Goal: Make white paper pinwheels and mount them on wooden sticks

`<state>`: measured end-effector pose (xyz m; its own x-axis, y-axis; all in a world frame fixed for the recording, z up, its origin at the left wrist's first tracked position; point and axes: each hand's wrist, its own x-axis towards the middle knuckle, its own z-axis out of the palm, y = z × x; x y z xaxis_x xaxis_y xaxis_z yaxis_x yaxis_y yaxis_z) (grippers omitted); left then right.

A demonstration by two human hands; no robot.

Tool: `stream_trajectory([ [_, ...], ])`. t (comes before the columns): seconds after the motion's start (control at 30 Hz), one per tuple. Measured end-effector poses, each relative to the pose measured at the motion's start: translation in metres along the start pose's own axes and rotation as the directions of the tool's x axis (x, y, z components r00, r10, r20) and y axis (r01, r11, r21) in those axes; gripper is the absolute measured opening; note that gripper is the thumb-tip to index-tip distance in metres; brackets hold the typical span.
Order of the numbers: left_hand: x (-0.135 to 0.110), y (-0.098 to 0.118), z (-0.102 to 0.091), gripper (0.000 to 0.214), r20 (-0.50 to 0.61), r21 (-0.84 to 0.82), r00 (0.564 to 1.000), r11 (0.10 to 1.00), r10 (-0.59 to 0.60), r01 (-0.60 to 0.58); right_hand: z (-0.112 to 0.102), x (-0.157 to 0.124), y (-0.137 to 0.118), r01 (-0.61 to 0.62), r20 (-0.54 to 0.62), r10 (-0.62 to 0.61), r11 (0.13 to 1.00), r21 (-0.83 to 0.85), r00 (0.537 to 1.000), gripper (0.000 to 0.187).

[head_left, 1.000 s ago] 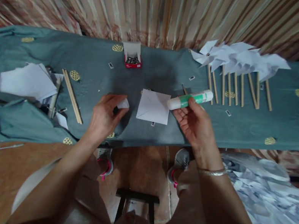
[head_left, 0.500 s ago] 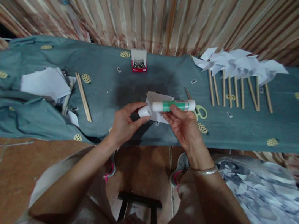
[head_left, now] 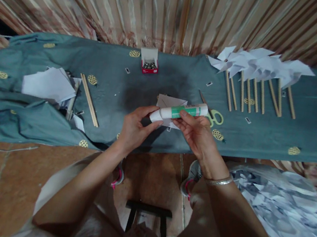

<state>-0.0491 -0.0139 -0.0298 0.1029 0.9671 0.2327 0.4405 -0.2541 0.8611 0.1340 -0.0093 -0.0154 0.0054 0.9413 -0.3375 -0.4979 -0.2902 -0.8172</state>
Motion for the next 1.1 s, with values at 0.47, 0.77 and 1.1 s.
stream_trajectory([
  [0.47, -0.002, -0.001, -0.003, 0.029, 0.028, 0.133, 0.983, 0.974, 0.182, -0.184, 0.003, -0.003, -0.004, 0.002, 0.000, -0.002, 0.997, -0.083, 1.000, 0.032],
  [0.77, -0.004, 0.001, -0.005, 0.027, 0.065, 0.202, 0.973, 0.952, 0.223, -0.231, 0.007, -0.003, 0.003, -0.011, 0.010, 0.013, 0.991, -0.132, 1.000, 0.038],
  [1.1, -0.006, 0.000, -0.006, 0.029, 0.045, 0.165, 0.973, 0.959, 0.227, -0.231, 0.015, -0.004, 0.008, -0.016, 0.006, 0.017, 0.986, -0.164, 1.000, 0.042],
])
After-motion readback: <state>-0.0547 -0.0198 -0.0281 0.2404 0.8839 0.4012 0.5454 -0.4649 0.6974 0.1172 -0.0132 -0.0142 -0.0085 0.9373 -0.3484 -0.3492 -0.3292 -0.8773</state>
